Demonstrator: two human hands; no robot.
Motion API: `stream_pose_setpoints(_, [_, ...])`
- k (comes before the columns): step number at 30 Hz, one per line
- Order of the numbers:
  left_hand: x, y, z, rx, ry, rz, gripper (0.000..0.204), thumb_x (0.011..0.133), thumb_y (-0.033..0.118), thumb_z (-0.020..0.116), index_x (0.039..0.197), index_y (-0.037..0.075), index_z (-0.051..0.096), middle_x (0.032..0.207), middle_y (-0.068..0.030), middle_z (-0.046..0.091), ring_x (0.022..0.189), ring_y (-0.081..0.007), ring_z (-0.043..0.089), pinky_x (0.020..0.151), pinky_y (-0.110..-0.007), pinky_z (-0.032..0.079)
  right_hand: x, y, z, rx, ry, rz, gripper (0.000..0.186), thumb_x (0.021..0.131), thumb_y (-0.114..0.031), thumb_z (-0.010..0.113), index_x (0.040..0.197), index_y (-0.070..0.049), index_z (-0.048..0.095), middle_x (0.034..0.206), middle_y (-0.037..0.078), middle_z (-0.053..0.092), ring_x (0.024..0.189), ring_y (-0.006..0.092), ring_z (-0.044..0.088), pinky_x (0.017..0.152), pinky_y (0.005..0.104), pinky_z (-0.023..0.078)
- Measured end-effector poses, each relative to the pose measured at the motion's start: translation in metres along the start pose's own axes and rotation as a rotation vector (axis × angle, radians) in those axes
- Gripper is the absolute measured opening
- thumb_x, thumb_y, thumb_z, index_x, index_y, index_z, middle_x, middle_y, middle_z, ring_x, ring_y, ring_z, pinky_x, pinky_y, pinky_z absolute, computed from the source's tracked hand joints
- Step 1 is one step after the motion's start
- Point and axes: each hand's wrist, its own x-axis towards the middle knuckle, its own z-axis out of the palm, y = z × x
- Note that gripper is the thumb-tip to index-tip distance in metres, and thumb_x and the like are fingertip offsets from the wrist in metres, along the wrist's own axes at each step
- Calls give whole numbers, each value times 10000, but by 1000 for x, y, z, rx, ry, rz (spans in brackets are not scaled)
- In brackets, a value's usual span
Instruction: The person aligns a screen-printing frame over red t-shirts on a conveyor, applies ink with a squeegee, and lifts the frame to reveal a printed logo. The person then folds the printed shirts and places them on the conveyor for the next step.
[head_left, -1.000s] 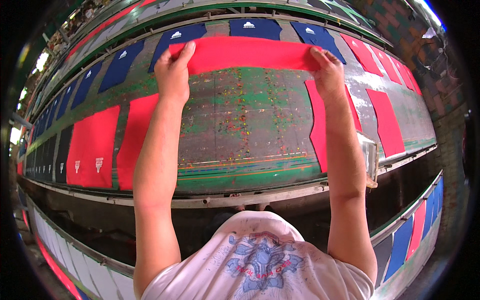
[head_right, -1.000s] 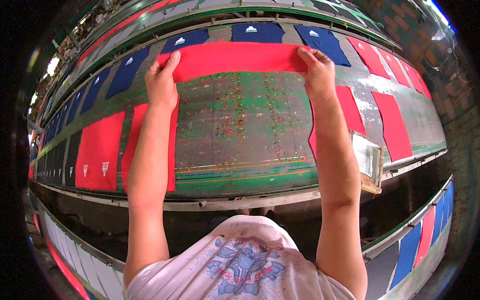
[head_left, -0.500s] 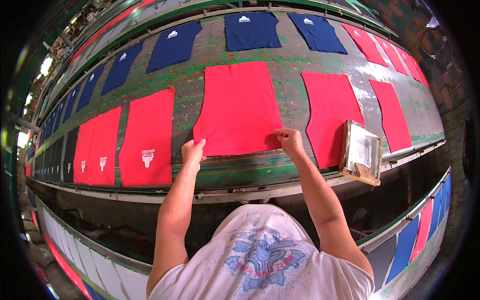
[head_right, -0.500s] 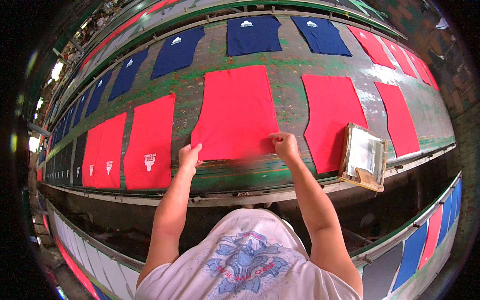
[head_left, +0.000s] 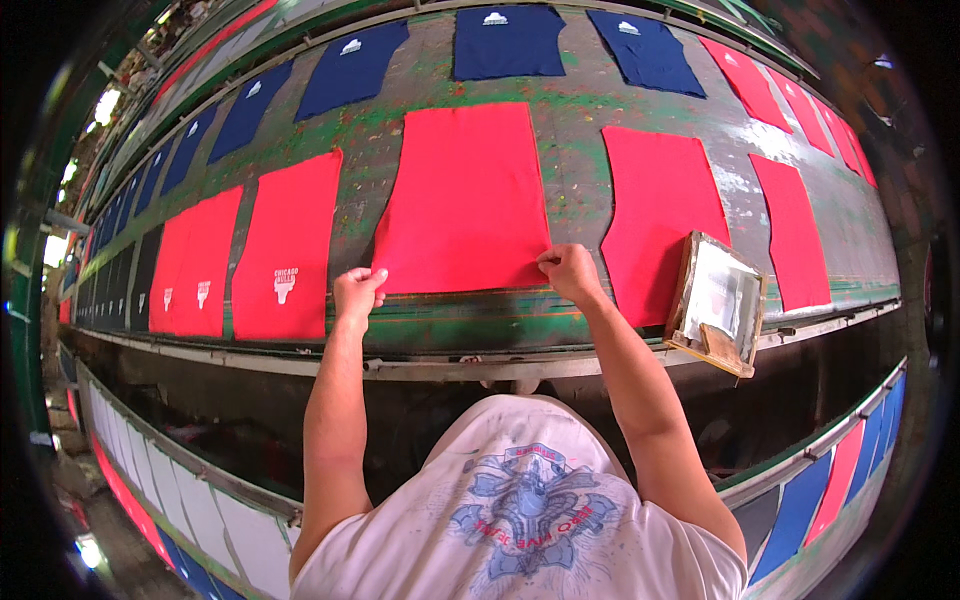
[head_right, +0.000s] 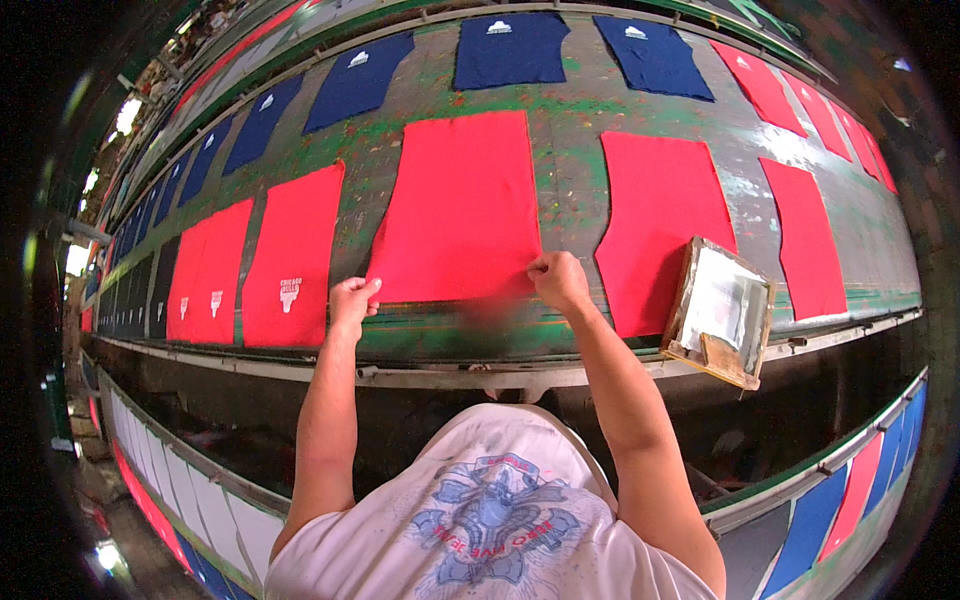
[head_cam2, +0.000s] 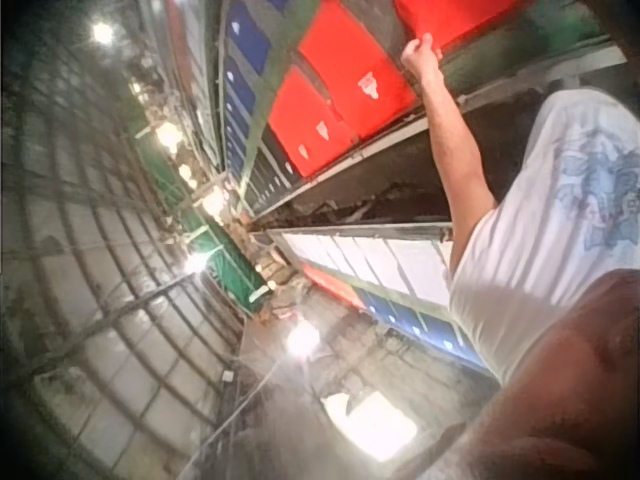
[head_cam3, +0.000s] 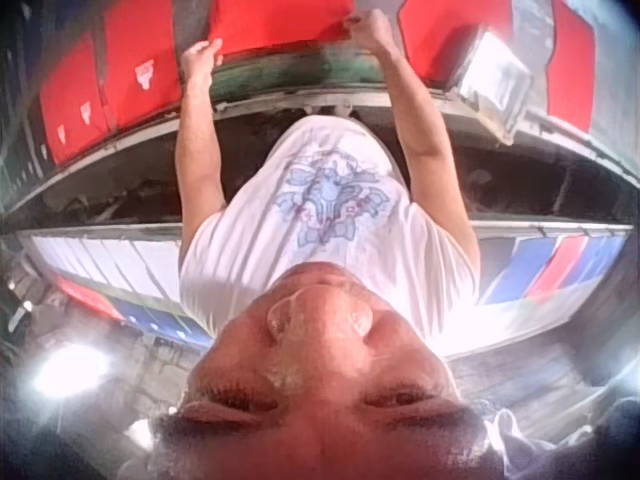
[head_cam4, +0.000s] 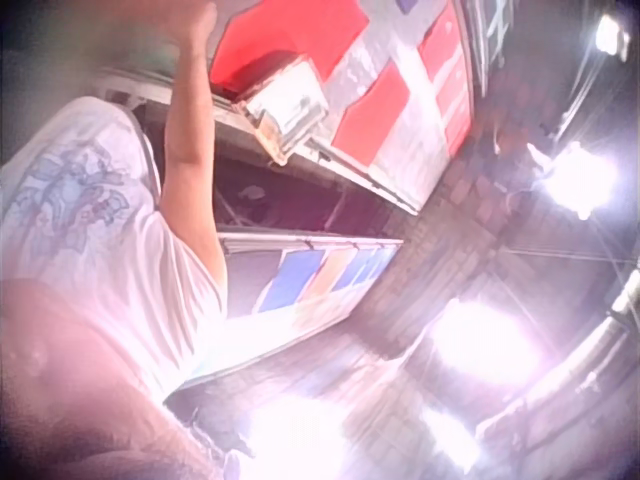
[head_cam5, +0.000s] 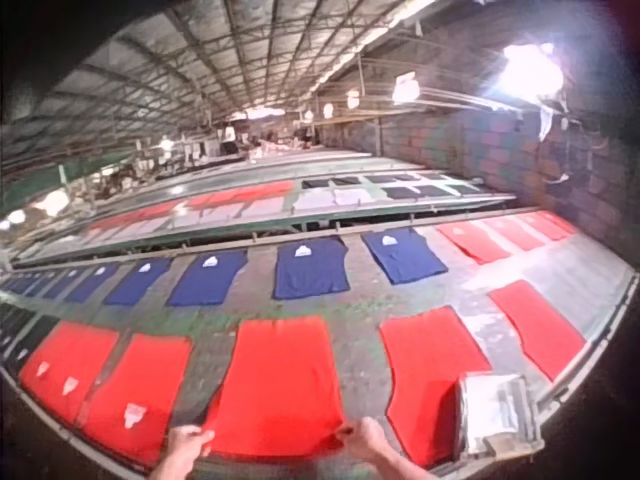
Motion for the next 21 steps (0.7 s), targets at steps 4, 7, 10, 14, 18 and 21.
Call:
stream_pose_setpoints(4, [-6,7,-7,-17,33,24,211,970,200,884,954,27,764,804,-15,739,591,-89,654,503,-268,510,-3,-2,-8,98,-22,36,185,916,-133,810,1070,-52,872,940,192,828,870,285,810,819,418,616])
stream_pose_setpoints(7, [-11,9,-12,-26,13,8,213,990,206,864,1005,12,778,840,-18,752,623,-90,672,524,-263,522,-14,-3,-12,126,-21,27,197,918,-130,824,1084,-31,867,914,183,824,805,222,774,768,383,598])
stream_pose_setpoints(10, [-13,4,-18,-44,-50,-38,242,1009,225,844,1079,-2,797,867,-27,762,651,-93,687,541,-265,535,-22,-1,-11,160,-13,0,199,926,-119,820,1089,-13,863,910,177,825,790,188,759,749,361,590])
stream_pose_setpoints(14, [-11,-6,-23,113,-84,-17,287,1019,236,829,1143,-21,800,895,-35,772,675,-93,697,567,-268,551,-23,3,-1,153,-23,19,196,931,-112,811,1093,-13,863,917,174,830,789,192,762,751,356,590])
stream_pose_setpoints(18, [-12,-12,-20,155,-87,-7,279,1011,219,838,1145,-21,791,893,-25,760,675,-90,684,581,-267,548,-26,3,3,2,-15,37,207,925,-145,816,1095,-40,868,960,183,834,828,255,795,779,388,603])
stream_pose_setpoints(21, [-16,-10,-18,182,-88,-5,296,997,209,854,1155,-31,783,895,-24,758,674,-89,674,583,-272,546,-32,3,3,-80,6,32,219,917,-171,821,1098,-60,872,995,187,833,884,300,810,809,413,610])
